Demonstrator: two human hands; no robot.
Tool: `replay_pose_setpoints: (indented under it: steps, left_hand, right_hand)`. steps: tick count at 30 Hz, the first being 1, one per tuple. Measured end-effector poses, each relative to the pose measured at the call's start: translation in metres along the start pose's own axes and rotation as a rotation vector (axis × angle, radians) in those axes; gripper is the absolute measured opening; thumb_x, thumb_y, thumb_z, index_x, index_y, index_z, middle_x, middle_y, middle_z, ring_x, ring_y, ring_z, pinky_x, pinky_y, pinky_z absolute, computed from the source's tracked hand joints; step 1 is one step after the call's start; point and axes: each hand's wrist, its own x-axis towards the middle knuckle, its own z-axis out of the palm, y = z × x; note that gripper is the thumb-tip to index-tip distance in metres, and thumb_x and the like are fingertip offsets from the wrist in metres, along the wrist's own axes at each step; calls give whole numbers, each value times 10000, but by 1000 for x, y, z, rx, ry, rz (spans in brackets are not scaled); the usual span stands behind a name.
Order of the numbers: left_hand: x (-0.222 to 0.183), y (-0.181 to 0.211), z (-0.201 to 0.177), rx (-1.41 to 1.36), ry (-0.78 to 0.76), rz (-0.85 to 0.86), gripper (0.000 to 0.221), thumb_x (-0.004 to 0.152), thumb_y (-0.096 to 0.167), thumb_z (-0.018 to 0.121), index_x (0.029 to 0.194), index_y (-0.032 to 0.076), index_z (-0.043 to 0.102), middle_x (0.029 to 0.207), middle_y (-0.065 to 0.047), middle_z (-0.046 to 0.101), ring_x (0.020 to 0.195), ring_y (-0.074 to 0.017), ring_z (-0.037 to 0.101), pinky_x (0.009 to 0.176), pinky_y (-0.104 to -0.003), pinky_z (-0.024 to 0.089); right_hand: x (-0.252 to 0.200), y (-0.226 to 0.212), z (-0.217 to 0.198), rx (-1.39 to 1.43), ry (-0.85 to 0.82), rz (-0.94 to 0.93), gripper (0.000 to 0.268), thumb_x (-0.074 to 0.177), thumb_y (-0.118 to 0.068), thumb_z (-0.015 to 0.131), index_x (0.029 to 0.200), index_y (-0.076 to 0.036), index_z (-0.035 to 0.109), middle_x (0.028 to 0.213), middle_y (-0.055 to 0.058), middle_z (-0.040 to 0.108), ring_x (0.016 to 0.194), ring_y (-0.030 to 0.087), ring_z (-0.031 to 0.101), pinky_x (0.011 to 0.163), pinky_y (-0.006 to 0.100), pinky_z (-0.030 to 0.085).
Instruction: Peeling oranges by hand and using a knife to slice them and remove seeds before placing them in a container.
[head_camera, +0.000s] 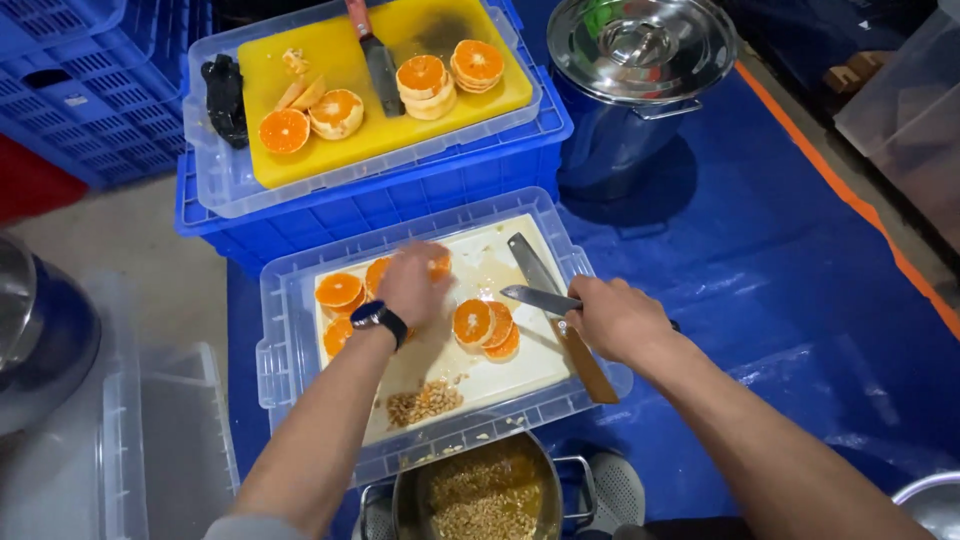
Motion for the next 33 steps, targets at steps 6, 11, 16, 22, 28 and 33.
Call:
replay_pose_setpoints:
  steps: [6, 11, 16, 22, 28, 33]
  left_hand:
    - [-25, 23, -2, -16, -404, 38, 770, 856, 361, 817, 1514, 175, 463, 1410, -105, 551, 1392, -300, 496, 1159, -400, 471]
    - [-27, -8, 36, -46, -271, -94, 378, 865, 384, 800, 1165, 175, 702, 1181, -48, 557, 1258, -292, 574, 1108, -444, 473]
    - [-59, -36, 47, -651, -98, -429, 412, 858, 390, 824, 1155, 130, 707, 943, 28, 662, 938, -145, 703, 783, -334, 640]
    - [-128, -28, 22, -1388, 54, -535, 449, 947, 109, 741, 1324, -17, 533, 1124, -137, 636, 906, -252, 690, 771, -430, 676]
    - [-157, -46, 25, -1563, 61, -568, 514, 941, 87, 729, 1407, -39, 552, 1306, -170, 573, 1140, -318, 651, 932, -447, 613]
    - [-166, -40, 13, -1596, 31, -514, 539, 945, 102, 737, 1424, -53, 542, 1329, -215, 571, 1194, -385, 638, 957, -482, 599]
  right_hand:
    - [-9, -5, 8, 20, 7, -6, 367, 1010, -270, 560, 1356, -189, 655, 1168, 202, 744, 1082, 406, 734, 854, 543, 601]
    - [-6, -4, 26, 20, 7, 3, 388, 1011, -294, 566, 1368, -162, 637, 1245, 234, 706, 1153, 438, 695, 909, 569, 581]
    - [-25, -24, 44, 209, -1, -109, 419, 1014, -339, 532, 1379, -150, 611, 1275, 238, 702, 1204, 457, 664, 962, 578, 558]
    - [-35, -43, 69, 198, 26, -295, 364, 1028, -345, 522, 1287, -114, 632, 1137, 216, 743, 1135, 429, 688, 933, 549, 564]
    - [-52, -56, 84, 215, 101, -375, 296, 1036, -277, 498, 1177, -102, 690, 991, 189, 751, 1013, 397, 726, 841, 494, 594]
    - [-53, -59, 92, 222, 143, -437, 260, 1026, -320, 519, 1056, -120, 682, 854, 153, 700, 893, 383, 715, 780, 471, 578]
